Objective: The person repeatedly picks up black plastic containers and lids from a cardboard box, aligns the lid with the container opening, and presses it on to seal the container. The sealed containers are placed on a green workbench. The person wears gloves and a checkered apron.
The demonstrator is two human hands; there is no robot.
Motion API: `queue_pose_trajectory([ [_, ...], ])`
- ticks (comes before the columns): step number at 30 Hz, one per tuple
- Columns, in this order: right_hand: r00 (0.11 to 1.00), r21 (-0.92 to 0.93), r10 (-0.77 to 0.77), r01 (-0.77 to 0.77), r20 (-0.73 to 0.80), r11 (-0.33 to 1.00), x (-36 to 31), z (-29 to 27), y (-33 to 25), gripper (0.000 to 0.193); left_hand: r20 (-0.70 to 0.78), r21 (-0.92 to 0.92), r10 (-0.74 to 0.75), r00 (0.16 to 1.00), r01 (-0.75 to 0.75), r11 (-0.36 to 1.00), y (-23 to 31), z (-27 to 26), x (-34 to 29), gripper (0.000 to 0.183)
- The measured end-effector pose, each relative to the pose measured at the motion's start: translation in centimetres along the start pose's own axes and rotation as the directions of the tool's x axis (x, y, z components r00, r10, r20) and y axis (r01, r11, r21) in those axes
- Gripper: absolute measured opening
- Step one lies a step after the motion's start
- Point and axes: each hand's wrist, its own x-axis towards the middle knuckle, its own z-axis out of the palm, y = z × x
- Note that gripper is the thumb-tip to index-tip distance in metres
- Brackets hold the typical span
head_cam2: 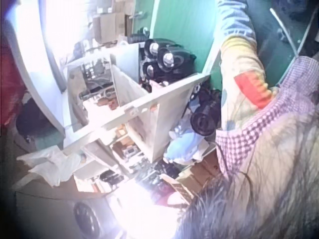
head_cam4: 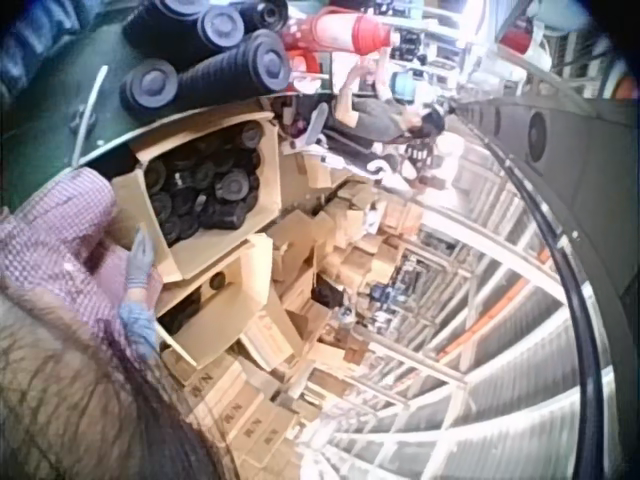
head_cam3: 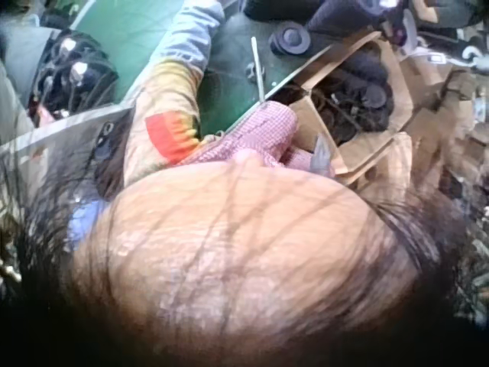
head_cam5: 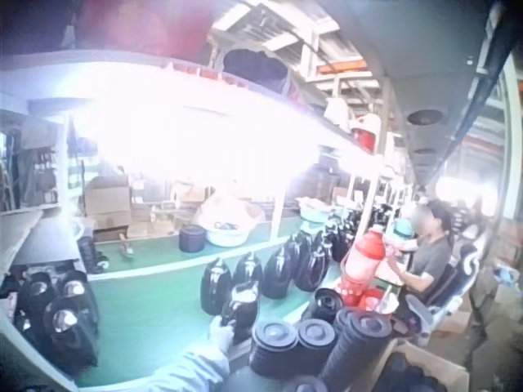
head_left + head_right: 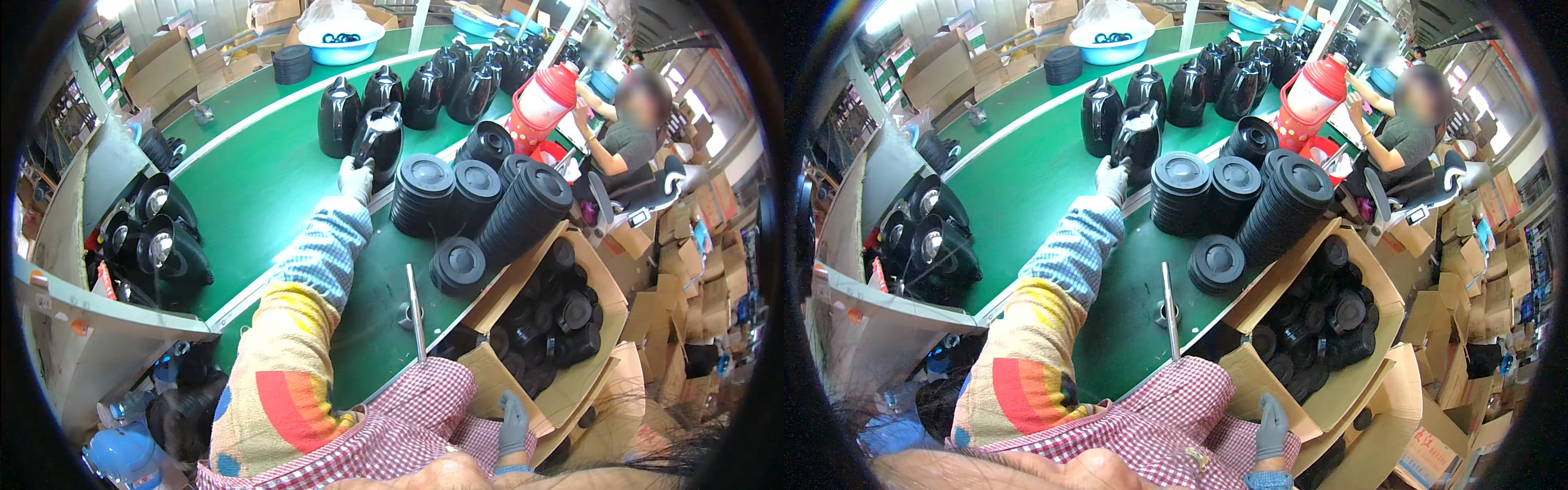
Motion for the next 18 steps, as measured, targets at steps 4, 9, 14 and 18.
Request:
queue_pose_trajectory([
  [4,0.994,-0.013,0.074,-0.075,-0.085,0.997,-1.5,-1.0,0.9,0.038,-0.105,0.066,-0.023,0.994,0.03,0.997,1.6,2.8,1.8,0.023],
  [9,0.993,-0.037,0.001,0.004,0.118,0.999,2.5,0.2,-0.6,0.036,0.057,-0.046,0.064,0.996,-0.061,0.997,-0.9,-2.8,8.3,0.034],
  [14,0.993,-0.123,0.081,-0.07,0.088,0.99,0.1,0.5,-0.3,0.038,0.322,0.312,0.544,0.775,-0.629,0.712,4.5,-10.3,-5.9,0.076],
  [18,0.993,-0.037,0.098,-0.096,0.063,0.995,1.3,0.5,2.3,0.038,0.234,0.84,0.718,0.656,-0.508,0.19,11.0,-28.2,-12.2,0.081],
])
